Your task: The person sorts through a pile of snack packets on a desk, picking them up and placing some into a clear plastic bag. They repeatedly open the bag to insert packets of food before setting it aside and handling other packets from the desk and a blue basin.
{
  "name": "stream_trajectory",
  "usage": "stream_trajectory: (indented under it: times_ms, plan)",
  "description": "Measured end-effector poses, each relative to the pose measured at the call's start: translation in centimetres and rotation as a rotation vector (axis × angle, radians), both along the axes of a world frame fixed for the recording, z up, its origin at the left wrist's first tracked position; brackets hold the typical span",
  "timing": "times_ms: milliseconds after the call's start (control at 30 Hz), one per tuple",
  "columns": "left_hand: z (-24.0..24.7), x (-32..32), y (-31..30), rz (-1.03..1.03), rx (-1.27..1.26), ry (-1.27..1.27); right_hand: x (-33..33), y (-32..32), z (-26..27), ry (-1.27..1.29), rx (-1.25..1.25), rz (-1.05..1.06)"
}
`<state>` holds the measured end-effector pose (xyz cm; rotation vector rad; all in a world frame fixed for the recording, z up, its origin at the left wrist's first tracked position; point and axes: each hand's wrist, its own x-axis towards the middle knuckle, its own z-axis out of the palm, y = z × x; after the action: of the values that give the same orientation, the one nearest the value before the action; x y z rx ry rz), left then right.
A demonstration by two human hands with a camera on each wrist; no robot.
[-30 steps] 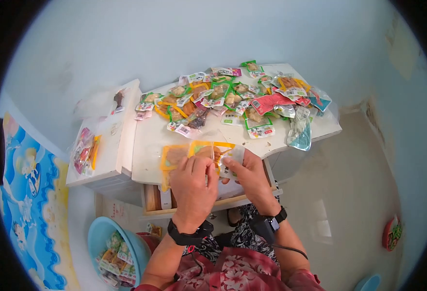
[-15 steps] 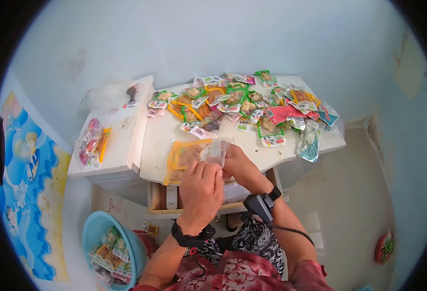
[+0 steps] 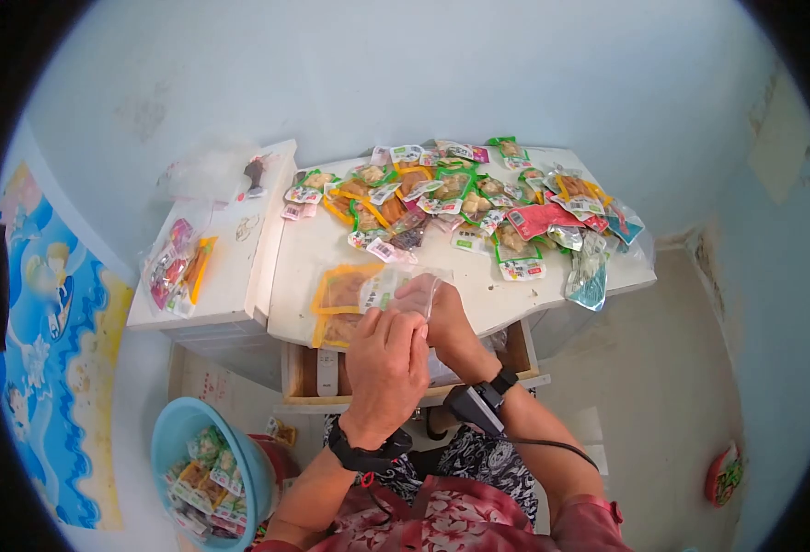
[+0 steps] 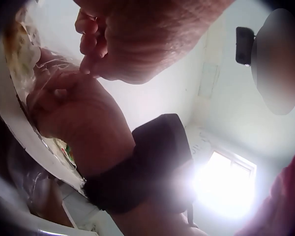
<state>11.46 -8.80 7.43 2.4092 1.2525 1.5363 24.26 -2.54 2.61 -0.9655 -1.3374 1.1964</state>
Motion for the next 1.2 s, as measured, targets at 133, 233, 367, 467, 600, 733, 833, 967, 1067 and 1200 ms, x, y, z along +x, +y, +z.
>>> stream_trajectory:
  times_ms: [133,233,367,467,600,733,833,967,1067,1200]
  plan:
    - [-0.2,-1.0,0.0,-0.018,-0.059,0.004,0.5,-0.1,1.4,-0.302,0.04,-0.009]
    - [-0.1,-2.2,0.5,-0.046,-0.158,-0.059,1.0,-2.1,2.0,-0.064,-0.14,-0.063]
    - [1.6,-4.7,3.2,-0.007,-0.352,-0.104,2.4,-3.1,1.0,0.019,0.026,-0.283]
    - [2.7,-6.6,7.5,0.027,-0.425,-0.045,4.1,-2.7,-0.6,-0.037,0.053,-0.392]
    - [2.5,-7.9,13.8,0.099,-0.428,0.093,4.5,-2.3,-1.6,-0.126,0.125,-0.344]
    - [1.2,-7.2,19.5,0.168,-0.354,0.228,5.2,-2.1,-1.2,-0.129,0.054,-0.256]
    - [0.3,-5.9,22.4,0.235,-0.275,0.349,5.3,-1.9,-0.8,-0.127,0.012,-0.238]
    - [-0.8,-4.2,25.3,0.303,-0.382,0.475,5.9,-2.1,0.2,-0.15,-0.019,-0.172]
    - [-1.6,-3.9,26.7,0.354,-0.448,0.473,6.1,-1.9,0.0,-0.168,-0.02,-0.163]
    - [-0.5,-3.9,26.6,0.376,-0.493,0.484,5.9,-1.7,-0.4,-0.183,0.004,-0.191]
